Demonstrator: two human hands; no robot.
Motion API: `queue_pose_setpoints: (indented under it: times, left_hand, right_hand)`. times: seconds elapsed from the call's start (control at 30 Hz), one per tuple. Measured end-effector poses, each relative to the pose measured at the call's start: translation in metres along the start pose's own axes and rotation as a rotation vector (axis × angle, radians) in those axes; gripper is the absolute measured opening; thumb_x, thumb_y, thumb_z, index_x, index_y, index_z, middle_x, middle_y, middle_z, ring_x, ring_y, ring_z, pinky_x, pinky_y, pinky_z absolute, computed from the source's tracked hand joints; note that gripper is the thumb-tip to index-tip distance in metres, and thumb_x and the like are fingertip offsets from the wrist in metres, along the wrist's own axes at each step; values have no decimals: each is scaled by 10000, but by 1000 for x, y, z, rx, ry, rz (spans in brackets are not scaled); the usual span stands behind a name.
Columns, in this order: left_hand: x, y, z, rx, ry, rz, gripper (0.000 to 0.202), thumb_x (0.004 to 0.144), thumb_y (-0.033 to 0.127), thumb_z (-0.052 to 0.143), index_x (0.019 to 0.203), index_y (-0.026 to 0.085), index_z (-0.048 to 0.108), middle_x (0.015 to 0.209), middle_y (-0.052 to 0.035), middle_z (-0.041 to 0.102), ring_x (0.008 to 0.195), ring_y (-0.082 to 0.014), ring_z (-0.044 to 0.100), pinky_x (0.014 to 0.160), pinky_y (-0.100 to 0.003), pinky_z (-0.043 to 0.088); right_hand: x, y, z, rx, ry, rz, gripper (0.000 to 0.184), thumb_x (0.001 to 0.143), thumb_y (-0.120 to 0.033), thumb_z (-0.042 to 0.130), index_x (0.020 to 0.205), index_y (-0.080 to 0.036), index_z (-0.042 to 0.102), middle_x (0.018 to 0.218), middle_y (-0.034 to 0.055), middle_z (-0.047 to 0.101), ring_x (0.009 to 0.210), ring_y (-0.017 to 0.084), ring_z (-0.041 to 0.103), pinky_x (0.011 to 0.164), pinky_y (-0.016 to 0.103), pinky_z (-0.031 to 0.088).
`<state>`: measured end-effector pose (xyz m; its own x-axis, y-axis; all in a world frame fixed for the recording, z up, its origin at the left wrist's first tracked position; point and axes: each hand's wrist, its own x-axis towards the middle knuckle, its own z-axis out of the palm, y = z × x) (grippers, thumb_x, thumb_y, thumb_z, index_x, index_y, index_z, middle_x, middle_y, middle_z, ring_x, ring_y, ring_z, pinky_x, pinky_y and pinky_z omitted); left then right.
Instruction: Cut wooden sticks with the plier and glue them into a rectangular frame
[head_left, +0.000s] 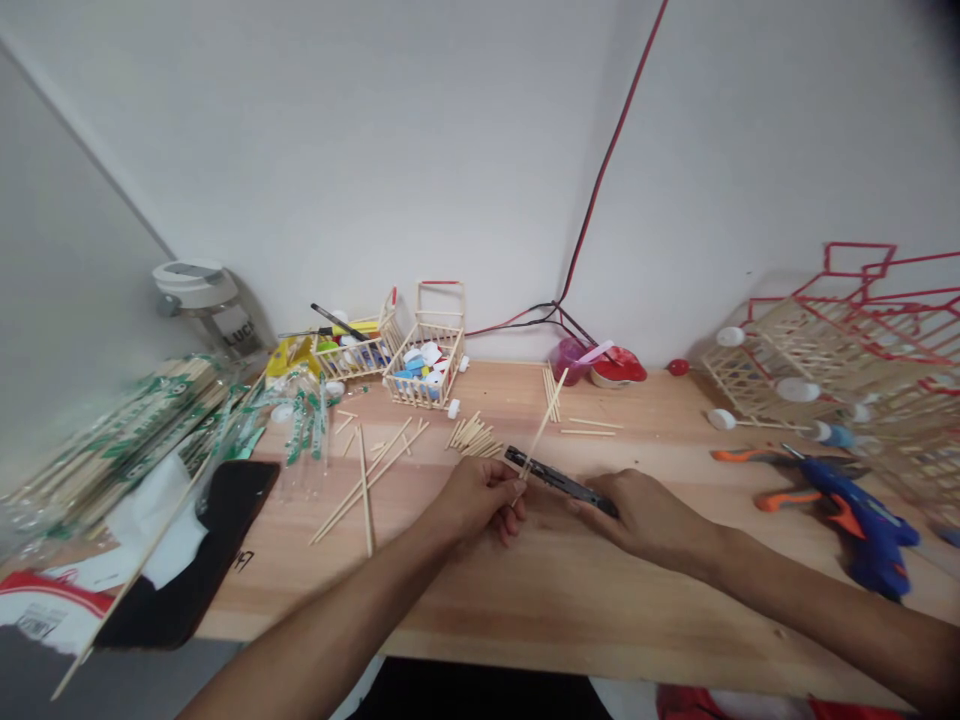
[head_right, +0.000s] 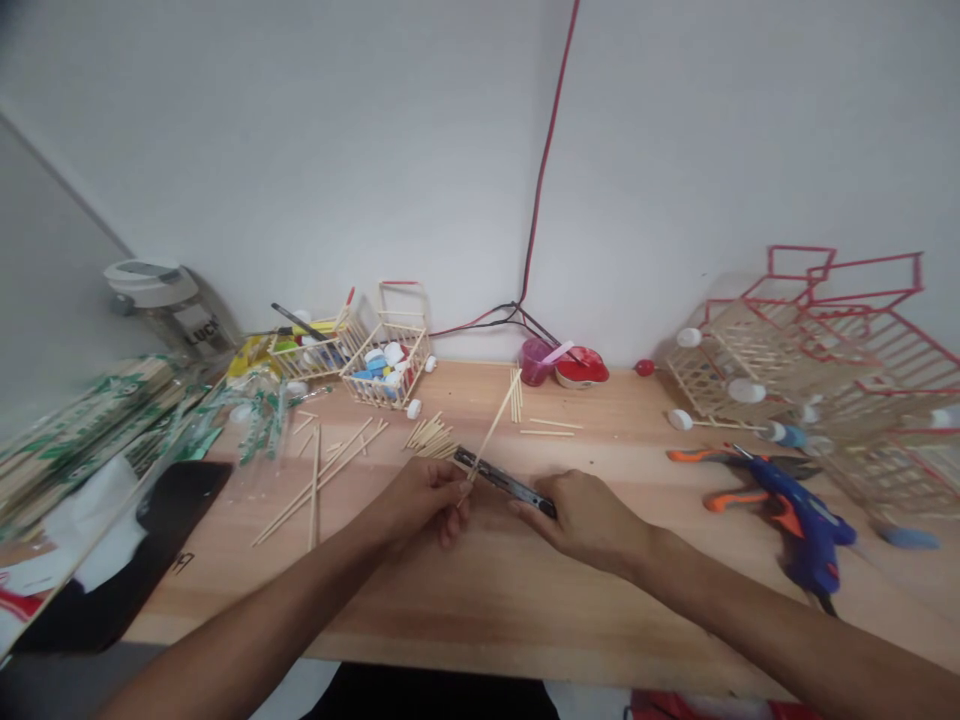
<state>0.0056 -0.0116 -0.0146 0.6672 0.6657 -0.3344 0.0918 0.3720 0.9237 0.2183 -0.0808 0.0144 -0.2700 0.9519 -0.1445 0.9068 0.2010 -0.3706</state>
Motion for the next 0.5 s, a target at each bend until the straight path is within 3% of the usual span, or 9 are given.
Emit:
queue_pose_setpoints:
  times: [0.27,0.5]
  left_hand:
    - [-2,0,2,-21,-20,8,318,714,398,687,689,116,542,560,-6,595,398,-81,527,367,-195,436]
    - [-2,4,-2,47,-16,24,316,726,406,670,670,125,536,567,-1,588,395,-70,505,355,-181,412]
  right_hand:
    - [-3,3,0,60,26,8,404,909,-472,412,883,-187,697,826,89,713,781,237,650,737,321,472]
    - [-6,5,0,62,59,45,434,905,-521,409,797,-191,669,770,74,697,712,219,625,669,300,441]
